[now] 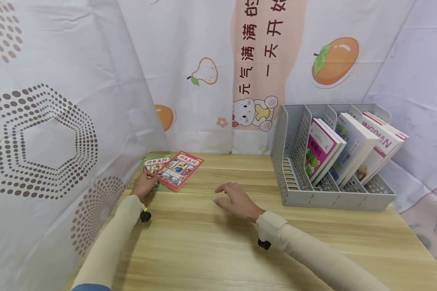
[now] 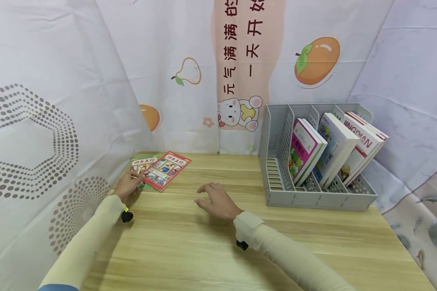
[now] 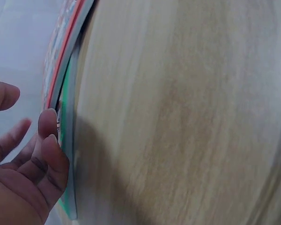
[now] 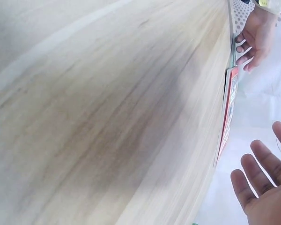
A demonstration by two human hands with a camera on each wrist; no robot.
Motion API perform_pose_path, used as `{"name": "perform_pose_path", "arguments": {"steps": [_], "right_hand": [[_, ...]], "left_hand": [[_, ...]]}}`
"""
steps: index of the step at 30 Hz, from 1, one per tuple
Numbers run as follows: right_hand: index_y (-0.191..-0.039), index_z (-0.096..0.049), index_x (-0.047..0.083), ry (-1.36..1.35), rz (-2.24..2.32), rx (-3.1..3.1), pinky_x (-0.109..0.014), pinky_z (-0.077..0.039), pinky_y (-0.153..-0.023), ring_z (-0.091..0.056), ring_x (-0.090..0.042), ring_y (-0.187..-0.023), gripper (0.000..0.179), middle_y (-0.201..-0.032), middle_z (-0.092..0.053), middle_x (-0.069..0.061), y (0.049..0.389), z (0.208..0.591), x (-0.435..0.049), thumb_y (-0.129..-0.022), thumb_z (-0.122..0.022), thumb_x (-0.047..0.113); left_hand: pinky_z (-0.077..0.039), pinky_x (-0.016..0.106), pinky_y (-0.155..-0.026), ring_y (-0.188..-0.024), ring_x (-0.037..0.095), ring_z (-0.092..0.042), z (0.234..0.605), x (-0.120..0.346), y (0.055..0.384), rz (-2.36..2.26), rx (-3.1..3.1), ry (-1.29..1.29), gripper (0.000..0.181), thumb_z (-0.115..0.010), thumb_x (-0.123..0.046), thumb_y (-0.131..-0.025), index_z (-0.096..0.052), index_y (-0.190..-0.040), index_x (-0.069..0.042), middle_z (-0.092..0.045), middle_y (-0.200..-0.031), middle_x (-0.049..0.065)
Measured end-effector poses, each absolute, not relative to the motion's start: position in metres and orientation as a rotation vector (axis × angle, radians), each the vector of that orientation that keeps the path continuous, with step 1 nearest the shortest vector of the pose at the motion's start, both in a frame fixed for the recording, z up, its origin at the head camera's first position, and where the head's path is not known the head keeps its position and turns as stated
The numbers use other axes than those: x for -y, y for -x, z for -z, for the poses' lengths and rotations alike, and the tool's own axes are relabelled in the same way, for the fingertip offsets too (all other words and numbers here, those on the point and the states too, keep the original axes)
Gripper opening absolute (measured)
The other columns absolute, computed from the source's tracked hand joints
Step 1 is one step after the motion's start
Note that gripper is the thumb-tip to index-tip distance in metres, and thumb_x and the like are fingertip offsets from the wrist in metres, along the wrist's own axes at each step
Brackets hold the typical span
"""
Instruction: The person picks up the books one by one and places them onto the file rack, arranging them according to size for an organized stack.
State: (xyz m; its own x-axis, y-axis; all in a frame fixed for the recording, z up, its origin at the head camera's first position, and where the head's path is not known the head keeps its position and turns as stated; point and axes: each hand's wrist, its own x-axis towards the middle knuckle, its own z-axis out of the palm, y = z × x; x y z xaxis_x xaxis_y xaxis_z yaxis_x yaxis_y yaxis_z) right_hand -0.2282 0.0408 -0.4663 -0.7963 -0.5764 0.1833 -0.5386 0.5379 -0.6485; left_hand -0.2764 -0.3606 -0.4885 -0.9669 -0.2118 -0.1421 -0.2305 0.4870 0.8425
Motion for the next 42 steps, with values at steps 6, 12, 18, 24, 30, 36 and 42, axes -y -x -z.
{"name": "perform_pose_path", "arguments": {"steps": [6, 12, 18, 24, 30, 36, 42], "right_hand": [[-0.129, -0.064, 0.012, 1.008, 1.099, -2.711, -0.047, -0.043, -0.100, -0.051, -0.024, -0.119, 0.038, -0.132, -0.060, -0.001, 0.226, 0.469, -0.043, -0.104, -0.062, 0.040], [-0.128, -0.064, 0.011, 0.987, 1.115, -2.716, -0.046, -0.044, -0.100, -0.052, -0.023, -0.117, 0.037, -0.131, -0.061, 0.000, 0.226, 0.467, -0.047, -0.104, -0.062, 0.039], [-0.128, -0.064, 0.008, 0.998, 1.142, -2.656, -0.046, -0.043, -0.100, -0.053, -0.029, -0.120, 0.039, -0.132, -0.061, 0.000, 0.227, 0.468, -0.047, -0.104, -0.062, 0.039], [-0.127, -0.065, 0.008, 1.019, 1.129, -2.663, -0.045, -0.044, -0.101, -0.053, -0.029, -0.119, 0.040, -0.130, -0.060, 0.000, 0.226, 0.470, -0.050, -0.104, -0.062, 0.041], [-0.126, -0.065, 0.009, 1.006, 1.128, -2.651, -0.045, -0.044, -0.100, -0.053, -0.028, -0.119, 0.037, -0.132, -0.059, 0.000, 0.225, 0.472, -0.054, -0.105, -0.061, 0.039], [-0.115, -0.068, 0.019, 1.036, 1.138, -2.671, -0.044, -0.046, -0.098, -0.057, -0.025, -0.114, 0.022, -0.120, -0.064, 0.006, 0.226, 0.470, -0.057, -0.107, -0.057, 0.036], [-0.114, -0.071, 0.016, 1.055, 1.101, -2.699, -0.040, -0.048, -0.095, -0.057, -0.016, -0.107, 0.021, -0.113, -0.065, 0.007, 0.230, 0.470, -0.058, -0.107, -0.058, 0.032]], "left_hand": [[-0.047, 0.033, -0.050, -0.054, 0.016, -0.054, 0.495, 0.360, 0.282, -1.350, -2.767, 0.409, 0.053, -0.057, -0.029, -0.106, -0.042, -0.139, 0.009, -0.062, -0.089, 0.017], [-0.049, 0.043, -0.054, -0.060, 0.029, -0.057, 0.496, 0.359, 0.292, -1.070, -2.861, 0.287, 0.059, -0.056, -0.037, -0.105, -0.048, -0.129, 0.017, -0.059, -0.089, 0.028], [-0.052, 0.060, -0.077, -0.114, 0.055, -0.054, 0.500, 0.361, 0.300, -0.589, -2.978, 0.201, 0.072, -0.054, -0.054, -0.103, -0.059, -0.122, 0.016, -0.045, -0.137, 0.045], [-0.053, 0.054, -0.071, -0.091, 0.044, -0.058, 0.488, 0.353, 0.302, -0.696, -2.870, 0.281, 0.073, -0.069, -0.051, -0.096, -0.056, -0.118, 0.018, -0.057, -0.110, 0.038], [-0.039, 0.032, -0.049, -0.048, 0.013, -0.039, 0.473, 0.346, 0.295, -0.986, -2.633, 0.252, 0.044, -0.067, -0.035, -0.101, -0.049, -0.068, -0.012, -0.042, -0.055, 0.000], [-0.042, 0.027, -0.051, -0.051, 0.012, -0.047, 0.471, 0.342, 0.288, -1.388, -2.370, 0.269, 0.036, -0.052, -0.026, -0.110, -0.063, -0.082, -0.005, -0.060, -0.062, 0.004], [-0.040, 0.022, -0.053, -0.056, 0.009, -0.050, 0.474, 0.334, 0.282, -1.793, -2.030, 0.307, 0.018, -0.048, -0.013, -0.111, -0.053, -0.098, -0.002, -0.058, -0.068, 0.004]]}}
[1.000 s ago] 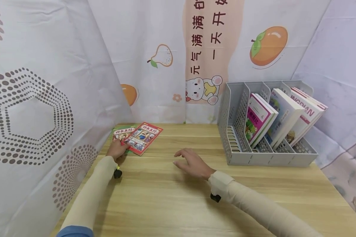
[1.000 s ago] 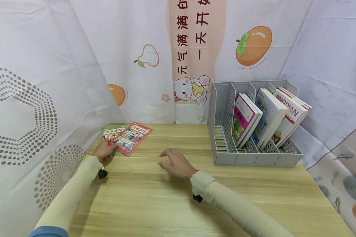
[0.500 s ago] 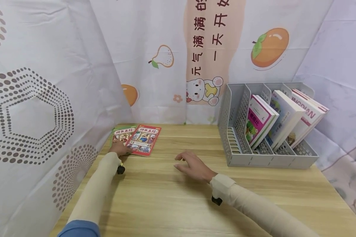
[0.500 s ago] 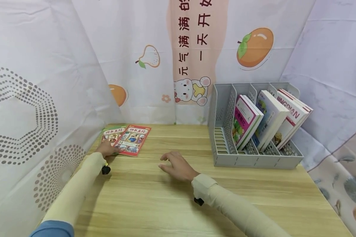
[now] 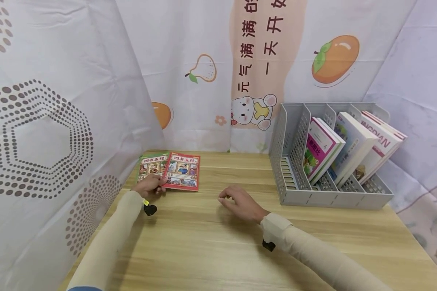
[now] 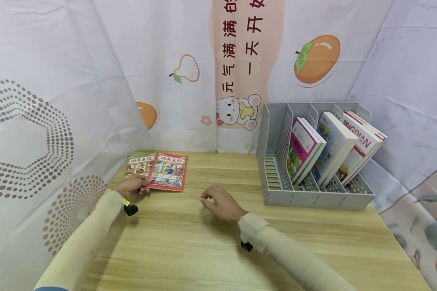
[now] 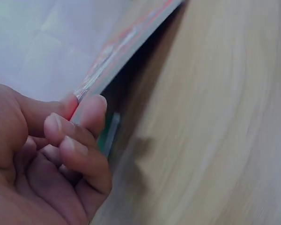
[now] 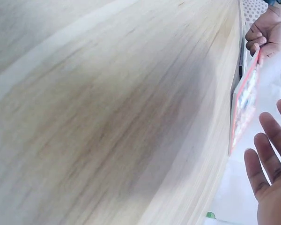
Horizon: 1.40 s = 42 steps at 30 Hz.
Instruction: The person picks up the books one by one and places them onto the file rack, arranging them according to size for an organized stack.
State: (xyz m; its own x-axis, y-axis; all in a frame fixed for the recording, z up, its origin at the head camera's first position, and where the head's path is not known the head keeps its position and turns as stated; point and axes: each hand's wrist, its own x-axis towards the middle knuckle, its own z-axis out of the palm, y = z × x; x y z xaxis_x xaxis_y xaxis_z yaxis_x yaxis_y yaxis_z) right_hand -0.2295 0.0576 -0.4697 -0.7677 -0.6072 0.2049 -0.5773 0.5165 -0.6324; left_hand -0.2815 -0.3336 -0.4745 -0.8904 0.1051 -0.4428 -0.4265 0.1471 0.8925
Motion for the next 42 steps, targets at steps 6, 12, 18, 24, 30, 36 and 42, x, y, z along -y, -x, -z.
{"name": "perform_pose_path", "arguments": {"steps": [6, 12, 18, 24, 30, 36, 42], "right_hand": [[-0.108, -0.075, 0.011, 0.997, 1.142, -2.793, -0.035, -0.053, -0.079, -0.061, -0.009, -0.090, 0.023, -0.097, -0.067, 0.011, 0.235, 0.474, -0.058, -0.107, -0.059, 0.027], [-0.110, -0.075, 0.009, 0.838, 1.197, -2.791, -0.033, -0.049, -0.068, -0.057, -0.010, -0.076, 0.026, -0.088, -0.067, 0.005, 0.241, 0.473, -0.057, -0.108, -0.057, 0.029], [-0.106, -0.074, 0.012, 0.692, 1.295, -2.737, -0.033, -0.047, -0.064, -0.058, -0.016, -0.071, 0.042, -0.088, -0.071, -0.006, 0.251, 0.461, -0.054, -0.107, -0.052, 0.048], [-0.094, -0.069, 0.015, 0.591, 1.378, -2.746, -0.033, -0.048, -0.061, -0.065, -0.026, -0.074, 0.038, -0.081, -0.069, -0.003, 0.256, 0.446, -0.054, -0.105, -0.057, 0.049], [-0.097, -0.060, 0.010, 0.493, 1.396, -2.645, -0.035, -0.045, -0.056, -0.059, -0.025, -0.066, 0.044, -0.086, -0.067, -0.015, 0.261, 0.444, -0.062, -0.102, -0.059, 0.053], [-0.095, -0.075, 0.010, 0.500, 1.485, -2.372, -0.031, -0.035, -0.051, -0.040, -0.016, -0.053, 0.042, -0.081, -0.064, -0.027, 0.264, 0.444, -0.071, -0.104, -0.059, 0.048], [-0.088, -0.076, 0.006, 0.542, 1.488, -2.279, -0.029, -0.029, -0.043, -0.031, -0.012, -0.041, 0.046, -0.071, -0.066, -0.024, 0.263, 0.438, -0.076, -0.105, -0.058, 0.045]], "left_hand": [[-0.039, 0.024, -0.062, -0.065, 0.009, -0.054, 0.472, 0.316, 0.279, -1.875, -2.005, 0.118, 0.020, -0.046, -0.012, -0.111, -0.041, -0.092, -0.008, -0.052, -0.077, 0.001], [-0.039, 0.026, -0.067, -0.071, 0.009, -0.055, 0.473, 0.299, 0.273, -1.920, -1.952, 0.031, 0.007, -0.047, -0.013, -0.111, -0.047, -0.104, -0.012, -0.050, -0.087, 0.000], [-0.040, 0.027, -0.069, -0.073, 0.011, -0.055, 0.475, 0.275, 0.270, -1.923, -1.867, -0.153, 0.010, -0.049, -0.015, -0.111, -0.045, -0.101, -0.015, -0.046, -0.079, -0.001], [-0.043, 0.029, -0.072, -0.074, 0.010, -0.053, 0.478, 0.258, 0.265, -1.894, -1.828, -0.222, 0.008, -0.050, -0.015, -0.110, -0.056, -0.113, -0.018, -0.053, -0.087, -0.001], [-0.044, 0.029, -0.073, -0.074, 0.010, -0.053, 0.482, 0.255, 0.261, -1.914, -1.827, -0.267, 0.014, -0.047, -0.013, -0.111, -0.056, -0.119, -0.021, -0.051, -0.084, -0.001], [-0.045, 0.027, -0.073, -0.074, 0.010, -0.051, 0.486, 0.249, 0.260, -1.890, -1.840, -0.292, 0.017, -0.049, -0.013, -0.110, -0.055, -0.126, -0.016, -0.052, -0.088, -0.001], [-0.043, 0.025, -0.067, -0.073, 0.012, -0.051, 0.487, 0.240, 0.261, -1.867, -1.894, -0.262, 0.011, -0.051, -0.013, -0.109, -0.057, -0.119, -0.013, -0.055, -0.085, 0.001]]}}
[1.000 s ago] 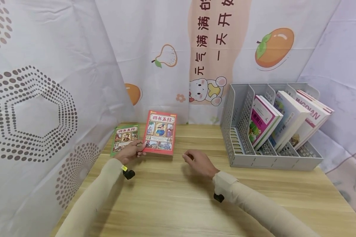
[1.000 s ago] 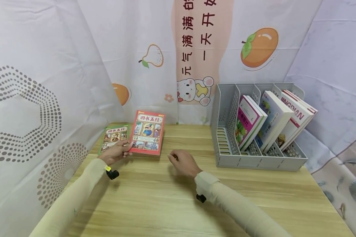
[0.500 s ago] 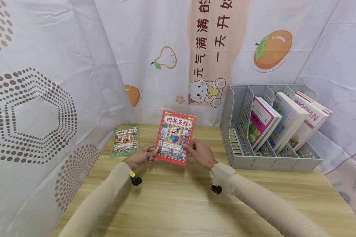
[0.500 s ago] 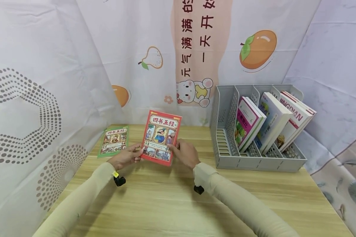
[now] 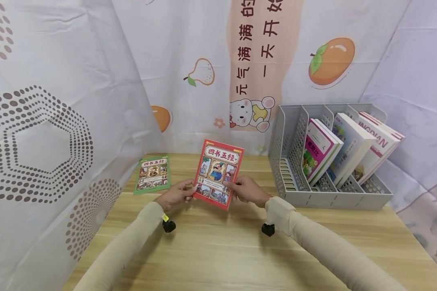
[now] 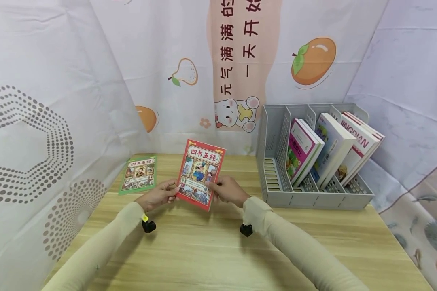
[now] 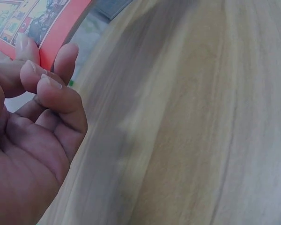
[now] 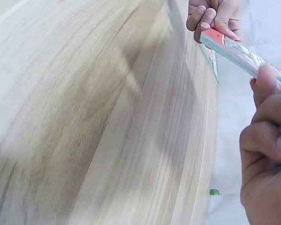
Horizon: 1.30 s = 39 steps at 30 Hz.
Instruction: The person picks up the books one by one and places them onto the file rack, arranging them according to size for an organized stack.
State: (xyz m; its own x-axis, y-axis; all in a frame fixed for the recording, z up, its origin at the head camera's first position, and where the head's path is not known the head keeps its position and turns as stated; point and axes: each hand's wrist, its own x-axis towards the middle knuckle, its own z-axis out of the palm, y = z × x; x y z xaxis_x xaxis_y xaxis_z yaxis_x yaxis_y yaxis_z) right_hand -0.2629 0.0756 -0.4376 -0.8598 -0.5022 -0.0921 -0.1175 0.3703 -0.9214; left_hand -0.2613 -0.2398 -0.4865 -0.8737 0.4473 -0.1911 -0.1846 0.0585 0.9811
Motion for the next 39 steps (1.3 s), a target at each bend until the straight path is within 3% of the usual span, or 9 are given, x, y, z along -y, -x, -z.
{"name": "perform_pose_path", "arguments": {"steps": [4, 7, 13, 22, 27, 33, 39], "right_hand": [[-0.083, -0.074, 0.004, 0.584, 1.495, -2.317, -0.029, -0.030, -0.042, -0.034, -0.012, -0.039, 0.047, -0.070, -0.065, -0.028, 0.263, 0.440, -0.083, -0.106, -0.057, 0.042], [-0.089, -0.074, 0.006, 0.573, 1.535, -2.369, -0.029, -0.032, -0.042, -0.037, -0.013, -0.041, 0.042, -0.075, -0.066, -0.032, 0.259, 0.438, -0.088, -0.107, -0.057, 0.041], [-0.092, -0.072, 0.008, 0.554, 1.562, -2.480, -0.030, -0.033, -0.042, -0.040, -0.014, -0.042, 0.042, -0.073, -0.066, -0.025, 0.254, 0.432, -0.097, -0.107, -0.055, 0.043], [-0.080, -0.068, 0.004, 0.550, 1.540, -2.640, -0.030, -0.035, -0.042, -0.040, -0.016, -0.042, 0.055, -0.063, -0.062, -0.014, 0.249, 0.426, -0.119, -0.107, -0.052, 0.050], [-0.083, -0.069, 0.009, 0.513, 1.527, -2.725, -0.032, -0.037, -0.040, -0.042, -0.018, -0.042, 0.051, -0.066, -0.064, -0.012, 0.248, 0.423, -0.132, -0.106, -0.052, 0.051], [-0.082, -0.070, 0.004, 0.485, 1.529, -2.801, -0.031, -0.034, -0.038, -0.041, -0.018, -0.041, 0.059, -0.064, -0.064, -0.011, 0.247, 0.418, -0.147, -0.106, -0.051, 0.054], [-0.068, -0.067, 0.004, 0.524, 1.532, -2.981, -0.032, -0.033, -0.042, -0.036, -0.016, -0.039, 0.060, -0.055, -0.058, -0.001, 0.244, 0.413, -0.164, -0.107, -0.053, 0.047]], "left_hand": [[-0.042, 0.026, -0.063, -0.067, 0.013, -0.048, 0.488, 0.227, 0.266, -1.795, -2.013, -0.280, 0.012, -0.055, -0.016, -0.108, -0.057, -0.119, -0.011, -0.060, -0.084, 0.005], [-0.043, 0.026, -0.061, -0.065, 0.013, -0.046, 0.491, 0.218, 0.271, -1.742, -2.103, -0.286, 0.019, -0.061, -0.020, -0.106, -0.060, -0.122, -0.009, -0.058, -0.085, 0.005], [-0.043, 0.027, -0.061, -0.066, 0.014, -0.047, 0.488, 0.202, 0.276, -1.693, -2.175, -0.232, 0.026, -0.065, -0.027, -0.104, -0.061, -0.108, -0.002, -0.057, -0.090, 0.007], [-0.046, 0.026, -0.061, -0.066, 0.013, -0.050, 0.495, 0.175, 0.281, -1.566, -2.140, -0.311, 0.038, -0.064, -0.037, -0.103, -0.066, -0.114, 0.000, -0.064, -0.094, 0.007], [-0.048, 0.027, -0.061, -0.068, 0.015, -0.051, 0.495, 0.153, 0.284, -1.532, -2.099, -0.364, 0.042, -0.065, -0.041, -0.102, -0.067, -0.113, -0.001, -0.065, -0.095, 0.007], [-0.048, 0.028, -0.063, -0.071, 0.016, -0.053, 0.489, 0.127, 0.286, -1.539, -2.076, -0.419, 0.044, -0.063, -0.040, -0.104, -0.065, -0.116, 0.003, -0.067, -0.100, 0.014], [-0.047, 0.030, -0.065, -0.073, 0.016, -0.053, 0.483, 0.099, 0.285, -1.535, -2.049, -0.463, 0.046, -0.061, -0.038, -0.105, -0.065, -0.122, 0.004, -0.067, -0.104, 0.021]]}}
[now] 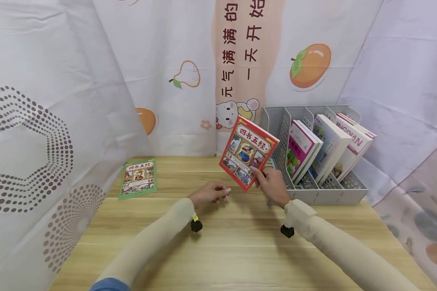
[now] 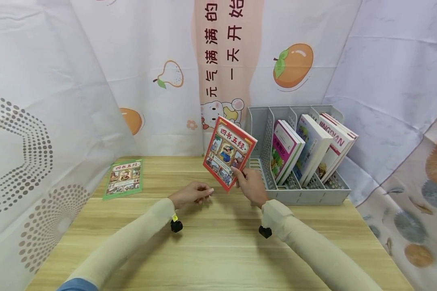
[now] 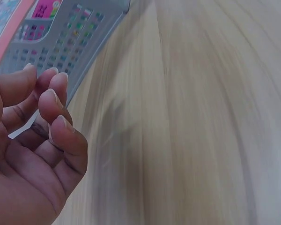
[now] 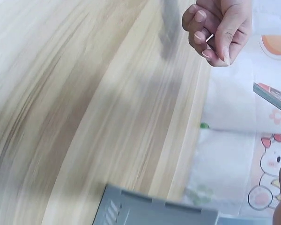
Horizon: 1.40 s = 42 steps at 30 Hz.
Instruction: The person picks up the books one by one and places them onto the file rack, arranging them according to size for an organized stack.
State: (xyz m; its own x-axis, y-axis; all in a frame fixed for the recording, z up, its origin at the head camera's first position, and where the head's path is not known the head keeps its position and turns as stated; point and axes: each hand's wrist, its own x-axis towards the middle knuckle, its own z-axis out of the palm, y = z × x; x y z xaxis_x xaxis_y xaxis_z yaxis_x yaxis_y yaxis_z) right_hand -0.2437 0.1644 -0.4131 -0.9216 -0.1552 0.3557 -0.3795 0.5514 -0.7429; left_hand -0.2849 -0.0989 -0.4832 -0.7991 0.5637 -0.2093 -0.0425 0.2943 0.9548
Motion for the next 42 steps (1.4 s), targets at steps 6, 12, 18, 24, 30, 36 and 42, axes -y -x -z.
{"name": "perform_pose_path", "arguments": {"steps": [6, 12, 18, 24, 30, 36, 42], "right_hand": [[-0.065, -0.067, 0.007, -0.395, -1.233, 2.471, -0.032, -0.040, -0.045, -0.043, -0.016, -0.039, 0.058, -0.056, -0.062, -0.006, 0.241, 0.411, -0.181, -0.108, -0.053, 0.044], [-0.064, -0.066, 0.005, -0.321, -1.218, 2.389, -0.033, -0.037, -0.042, -0.042, -0.018, -0.039, 0.058, -0.058, -0.062, -0.015, 0.239, 0.413, -0.195, -0.108, -0.054, 0.041], [-0.061, -0.065, 0.008, -0.275, -1.162, 2.302, -0.033, -0.034, -0.040, -0.036, -0.014, -0.036, 0.057, -0.051, -0.056, -0.006, 0.239, 0.414, -0.204, -0.108, -0.055, 0.037], [-0.063, -0.064, 0.008, -0.201, -1.126, 2.252, -0.032, -0.031, -0.037, -0.037, -0.012, -0.036, 0.056, -0.052, -0.055, -0.002, 0.238, 0.413, -0.220, -0.108, -0.055, 0.040], [-0.066, -0.064, 0.003, -0.124, -1.148, 2.186, -0.028, -0.028, -0.038, -0.037, -0.012, -0.039, 0.057, -0.056, -0.058, -0.008, 0.238, 0.415, -0.237, -0.107, -0.056, 0.041], [-0.059, -0.063, 0.005, -0.076, -1.054, 2.127, -0.028, -0.027, -0.038, -0.034, -0.006, -0.035, 0.057, -0.051, -0.054, -0.003, 0.239, 0.418, -0.255, -0.107, -0.058, 0.036], [-0.061, -0.064, 0.004, 0.040, -0.980, 2.155, -0.030, -0.031, -0.041, -0.041, -0.014, -0.037, 0.059, -0.051, -0.056, -0.003, 0.238, 0.419, -0.271, -0.107, -0.056, 0.040]], "left_hand": [[-0.045, 0.031, -0.061, -0.070, 0.018, -0.051, 0.484, 0.068, 0.283, -1.509, -2.037, -0.529, 0.043, -0.060, -0.037, -0.106, -0.069, -0.116, 0.005, -0.068, -0.103, 0.024], [-0.044, 0.031, -0.060, -0.067, 0.018, -0.050, 0.485, 0.032, 0.281, -1.494, -2.032, -0.581, 0.044, -0.059, -0.037, -0.106, -0.069, -0.115, 0.005, -0.068, -0.100, 0.023], [-0.041, 0.029, -0.055, -0.061, 0.014, -0.049, 0.485, 0.002, 0.281, -1.556, -2.019, -0.578, 0.050, -0.053, -0.045, -0.107, -0.070, -0.108, 0.002, -0.069, -0.090, 0.015], [-0.040, 0.029, -0.052, -0.056, 0.011, -0.048, 0.483, -0.021, 0.278, -1.615, -2.019, -0.601, 0.050, -0.052, -0.041, -0.108, -0.069, -0.103, 0.005, -0.067, -0.079, 0.008], [-0.039, 0.027, -0.053, -0.057, 0.009, -0.048, 0.481, -0.036, 0.277, -1.675, -2.004, -0.531, 0.049, -0.055, -0.038, -0.108, -0.066, -0.100, 0.009, -0.065, -0.076, 0.003], [-0.036, 0.024, -0.049, -0.054, 0.009, -0.045, 0.477, -0.046, 0.275, -1.674, -2.029, -0.527, 0.044, -0.056, -0.035, -0.108, -0.065, -0.093, 0.006, -0.064, -0.072, 0.004], [-0.034, 0.025, -0.048, -0.052, 0.009, -0.044, 0.477, -0.058, 0.272, -1.686, -2.010, -0.540, 0.038, -0.056, -0.031, -0.108, -0.062, -0.083, -0.003, -0.063, -0.071, 0.005]]}}
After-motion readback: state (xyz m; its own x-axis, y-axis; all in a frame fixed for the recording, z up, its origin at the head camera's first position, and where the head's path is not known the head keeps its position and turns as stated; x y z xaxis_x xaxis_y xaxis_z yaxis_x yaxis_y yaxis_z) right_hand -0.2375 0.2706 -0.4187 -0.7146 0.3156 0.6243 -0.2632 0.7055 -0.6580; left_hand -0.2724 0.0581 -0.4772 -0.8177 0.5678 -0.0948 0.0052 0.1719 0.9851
